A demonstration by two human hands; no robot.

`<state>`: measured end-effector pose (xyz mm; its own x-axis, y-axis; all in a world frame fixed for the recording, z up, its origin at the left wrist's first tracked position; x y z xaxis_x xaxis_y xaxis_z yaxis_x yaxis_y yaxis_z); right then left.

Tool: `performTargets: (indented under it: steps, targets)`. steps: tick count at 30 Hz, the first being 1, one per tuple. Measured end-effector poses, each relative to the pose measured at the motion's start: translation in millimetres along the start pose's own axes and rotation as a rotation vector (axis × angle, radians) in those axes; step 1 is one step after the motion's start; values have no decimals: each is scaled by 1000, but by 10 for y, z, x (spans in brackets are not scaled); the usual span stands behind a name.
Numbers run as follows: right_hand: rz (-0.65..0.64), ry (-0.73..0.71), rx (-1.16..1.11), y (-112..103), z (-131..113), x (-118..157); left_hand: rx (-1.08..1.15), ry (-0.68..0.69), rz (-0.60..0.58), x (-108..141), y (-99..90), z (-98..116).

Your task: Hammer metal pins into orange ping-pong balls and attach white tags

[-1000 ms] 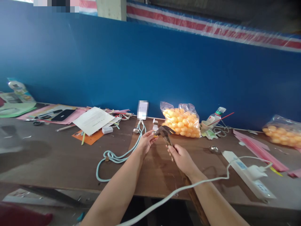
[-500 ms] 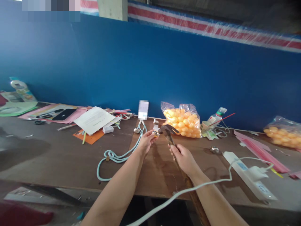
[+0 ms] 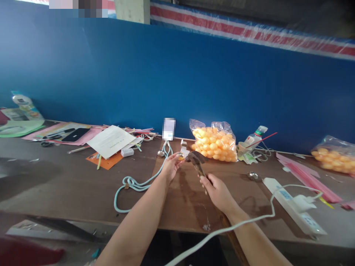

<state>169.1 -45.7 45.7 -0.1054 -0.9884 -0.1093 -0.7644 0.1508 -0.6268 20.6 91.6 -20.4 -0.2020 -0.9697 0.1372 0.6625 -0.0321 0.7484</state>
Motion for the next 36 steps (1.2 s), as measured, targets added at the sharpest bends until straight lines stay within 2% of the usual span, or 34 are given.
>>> performTargets:
  steps: [5,12,18,21,23,25,28,31,36]
  targets:
    - [55,-164,354,-85,138,90,81,46,153,-43,-170,107]
    - [74,-82,844,-270,532,4,143,109,225,-33,-274,221]
    - [125,24,957,-502,775,-124,127,138,225,-37,-293,246]
    - [217,-46,881,-529,522,-186,115,159,247,-36,-313,257]
    - [249,-164,755,-419,203,-253,94,182,265,-30,-330,274]
    - [169,-200,637,-170,-31,-390,63,206,273,-26,-343,296]
    - [1,-194,628,323,-245,-667,24,238,296,-22,-381,328]
    - [-99,-135,711,689,-280,-948,7,252,322,-20,-421,336]
    - [-126,-66,804,889,-226,-1233,14,225,318,-30,-413,293]
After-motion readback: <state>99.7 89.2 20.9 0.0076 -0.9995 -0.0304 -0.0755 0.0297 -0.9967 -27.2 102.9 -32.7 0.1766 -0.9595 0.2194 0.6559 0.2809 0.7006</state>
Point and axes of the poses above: each hand's wrist, its own x-axis away from the middle knuckle, its own y-axis out of the palm, z = x × y, the point moved 10 cm from there along -x, towards the middle knuckle, and after that the axes turned 1 degree about y, right-handed, at the moved point
